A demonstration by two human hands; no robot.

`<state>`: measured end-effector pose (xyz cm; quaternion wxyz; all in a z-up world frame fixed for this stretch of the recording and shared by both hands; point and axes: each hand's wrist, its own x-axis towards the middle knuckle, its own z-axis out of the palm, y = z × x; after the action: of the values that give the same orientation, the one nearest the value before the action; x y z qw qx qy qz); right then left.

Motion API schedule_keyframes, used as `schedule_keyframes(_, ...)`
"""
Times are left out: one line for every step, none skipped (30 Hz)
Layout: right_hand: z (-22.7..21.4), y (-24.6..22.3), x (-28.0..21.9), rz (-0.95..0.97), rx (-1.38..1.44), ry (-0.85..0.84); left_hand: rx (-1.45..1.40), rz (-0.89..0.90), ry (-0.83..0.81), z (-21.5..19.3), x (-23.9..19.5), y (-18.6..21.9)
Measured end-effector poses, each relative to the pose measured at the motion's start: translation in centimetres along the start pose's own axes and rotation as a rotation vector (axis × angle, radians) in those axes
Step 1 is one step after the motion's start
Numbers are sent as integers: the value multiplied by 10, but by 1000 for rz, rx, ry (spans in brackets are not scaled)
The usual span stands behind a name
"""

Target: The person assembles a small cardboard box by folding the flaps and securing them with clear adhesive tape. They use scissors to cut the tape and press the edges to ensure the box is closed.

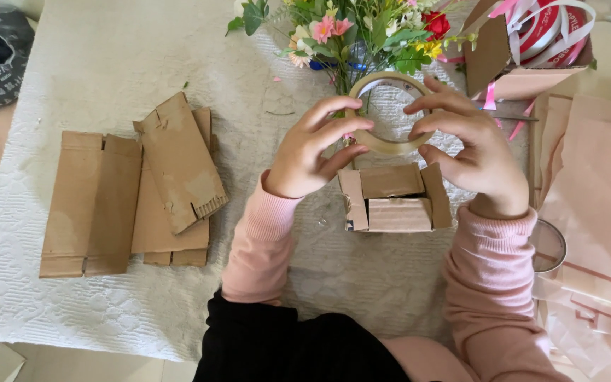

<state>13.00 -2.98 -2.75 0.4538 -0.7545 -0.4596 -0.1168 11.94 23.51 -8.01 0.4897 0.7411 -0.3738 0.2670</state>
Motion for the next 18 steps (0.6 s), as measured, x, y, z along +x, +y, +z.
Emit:
schedule_keyframes(-2, -1, -2, 6, 3, -2, -3, -7, -1, -5, 2, 4)
schedule_keyframes(-3, -3, -4, 0, -40, -16, 45, 17, -46, -10, 4, 9)
schedule_keyframes(-5, -4, -6, -6, -83, -30, 92, 40, -92, -15, 5, 14)
schedule_keyframes(-3, -8, -5, -1, -77, -33, 91, 31, -94, -15, 3, 15)
schedule_keyframes(-2, -11, -4, -36, -47, -6, 45, 17, -95, -15, 2, 16)
schedule_keyframes(-1, -14, -2, -74, -17, 21, 2, 3, -94, -16, 0, 17)
schedule_keyframes(1, -17, -4, -71, -11, 18, 4, -4, -93, -16, -3, 20)
schedule_keyframes(1, -19, -4, -58, -11, 40, 12, 3, -114, -17, -3, 21)
schedule_keyframes(1, -22, -4, -44, -11, 62, 20, 11, -135, -18, -3, 23)
schedule_keyframes(2, -21, -5, -43, -10, 62, 20, 9, -136, -19, -3, 24)
schedule_keyframes(2, -20, -7, -29, -30, 66, -1, -5, -149, -20, -3, 25)
schedule_keyframes(1, -20, -9, -14, -52, 70, -24, -18, -162, -20, -3, 27)
schedule_keyframes(2, -21, -11, -13, -53, 70, -26, -17, -162, -22, -3, 32)
schedule_keyframes(1, -21, -12, -10, -61, 78, -21, -38, -144, -25, -1, 35)
schedule_keyframes(1, -21, -12, -8, -68, 85, -16, -59, -126, -28, 1, 39)
schedule_keyframes(0, -21, -12, -13, -71, 86, -13, -54, -125, -28, 2, 41)
schedule_keyframes(-1, -22, -12, -10, -76, 89, -3, -55, -114, -28, 3, 42)
schedule_keyframes(-1, -22, -13, -2, -80, 91, 4, -59, -105, -27, 3, 44)
